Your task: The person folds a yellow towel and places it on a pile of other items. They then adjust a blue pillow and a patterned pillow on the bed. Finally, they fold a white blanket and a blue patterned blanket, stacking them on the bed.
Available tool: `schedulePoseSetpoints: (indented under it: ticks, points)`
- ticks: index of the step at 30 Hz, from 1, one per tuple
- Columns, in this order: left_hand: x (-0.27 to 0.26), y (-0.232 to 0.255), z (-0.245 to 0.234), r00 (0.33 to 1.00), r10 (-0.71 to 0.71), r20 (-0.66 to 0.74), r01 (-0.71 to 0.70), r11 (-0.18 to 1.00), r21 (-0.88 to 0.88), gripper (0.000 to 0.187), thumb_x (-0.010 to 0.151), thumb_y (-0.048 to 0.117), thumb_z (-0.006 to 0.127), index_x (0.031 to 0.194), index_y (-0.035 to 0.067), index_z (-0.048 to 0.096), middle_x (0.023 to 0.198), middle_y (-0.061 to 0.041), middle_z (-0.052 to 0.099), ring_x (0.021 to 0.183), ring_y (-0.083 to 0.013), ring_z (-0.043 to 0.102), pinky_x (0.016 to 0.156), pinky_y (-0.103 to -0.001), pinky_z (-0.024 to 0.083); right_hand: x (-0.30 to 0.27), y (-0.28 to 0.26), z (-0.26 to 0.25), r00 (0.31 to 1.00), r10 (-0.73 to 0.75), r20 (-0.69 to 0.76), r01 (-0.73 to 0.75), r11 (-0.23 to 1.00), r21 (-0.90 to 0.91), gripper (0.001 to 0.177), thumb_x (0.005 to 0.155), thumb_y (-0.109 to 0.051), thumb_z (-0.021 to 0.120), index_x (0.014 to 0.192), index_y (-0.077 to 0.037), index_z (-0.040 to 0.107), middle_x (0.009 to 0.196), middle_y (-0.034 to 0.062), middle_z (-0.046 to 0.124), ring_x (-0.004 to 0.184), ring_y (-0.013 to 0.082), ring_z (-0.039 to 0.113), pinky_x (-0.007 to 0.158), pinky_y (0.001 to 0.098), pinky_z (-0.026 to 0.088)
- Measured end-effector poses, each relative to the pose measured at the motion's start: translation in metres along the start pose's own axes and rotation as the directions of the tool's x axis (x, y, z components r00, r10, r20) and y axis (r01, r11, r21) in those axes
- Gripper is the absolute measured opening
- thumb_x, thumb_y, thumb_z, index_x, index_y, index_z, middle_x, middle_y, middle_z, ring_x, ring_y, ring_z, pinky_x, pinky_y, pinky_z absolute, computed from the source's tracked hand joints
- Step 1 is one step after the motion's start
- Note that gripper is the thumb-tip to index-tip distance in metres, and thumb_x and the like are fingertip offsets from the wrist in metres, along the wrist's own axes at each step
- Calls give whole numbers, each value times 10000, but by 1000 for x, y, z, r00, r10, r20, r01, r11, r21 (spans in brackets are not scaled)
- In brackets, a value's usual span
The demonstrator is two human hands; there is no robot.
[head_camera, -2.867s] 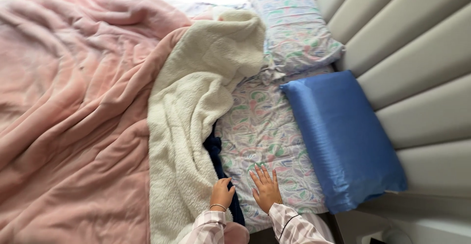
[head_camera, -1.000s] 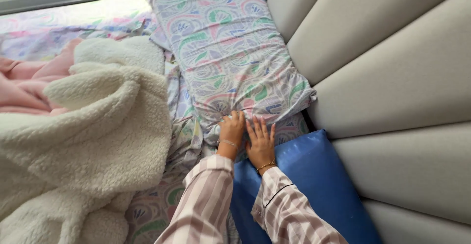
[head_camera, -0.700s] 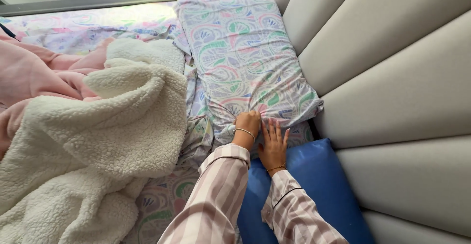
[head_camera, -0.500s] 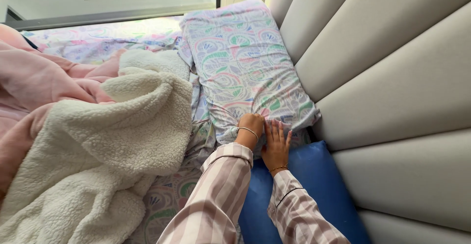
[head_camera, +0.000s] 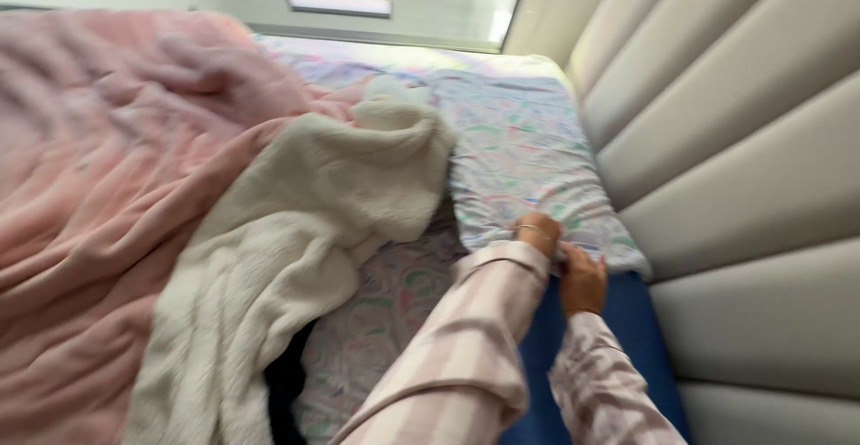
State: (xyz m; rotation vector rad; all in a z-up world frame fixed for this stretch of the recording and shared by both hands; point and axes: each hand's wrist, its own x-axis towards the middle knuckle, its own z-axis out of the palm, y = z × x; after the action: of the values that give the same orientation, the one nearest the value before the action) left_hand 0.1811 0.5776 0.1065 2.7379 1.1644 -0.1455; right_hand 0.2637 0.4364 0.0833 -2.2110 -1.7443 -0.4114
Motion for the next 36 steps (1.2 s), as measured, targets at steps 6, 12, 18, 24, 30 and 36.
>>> schedulePoseSetpoints:
  ticks: [6,12,18,24,30,36]
  points:
    - [-120,-41,-79,989,-140,51,145,983,-113,314,938,238,500,991,90,772,949,-137,760,891,-391,749,601,-660,543,-20,-29,-108,976,-174,-134,163,983,-88,230,1037,-271,647,1264,-271,682,1118,-51,718,1128,175,711,1314,494,385]
    - [-270,-83,-75,970,-228,-83,225,973,-45,251,923,225,527,925,116,754,884,-109,734,854,-360,732,601,-620,527,-67,-124,-178,944,-276,-180,273,961,-38,197,1040,-237,640,1230,-249,691,1094,-38,724,1103,179,714,1293,483,393]
    - [-392,-47,-39,969,-171,-181,173,985,-6,200,908,212,555,860,142,736,819,-82,708,816,-330,715,602,-579,511,-120,-189,-236,938,-296,-182,288,955,-68,165,1043,-195,632,1189,-223,703,1065,-23,732,1073,183,718,1267,470,403]
    - [-431,27,53,948,-5,-318,10,1000,13,171,893,199,582,794,169,718,755,-56,682,779,-299,698,602,-538,495,-191,-159,-263,945,-264,-191,228,954,-193,143,1047,-154,625,1148,-197,716,1036,-8,740,1042,187,721,1241,457,412]
    - [-450,49,35,847,143,-511,-98,989,115,176,879,186,610,728,195,700,690,-29,656,741,-269,682,602,-498,479,-239,-159,-264,927,-240,-289,285,950,125,60,879,-96,689,893,-127,738,943,75,747,969,296,712,1013,460,528]
    - [-427,47,44,694,280,-664,-165,959,231,212,864,173,637,662,221,682,625,-2,630,703,-239,665,602,-457,463,-313,-176,-297,950,-84,-301,86,996,-7,199,864,-235,675,689,-255,582,700,6,567,644,224,608,666,347,542]
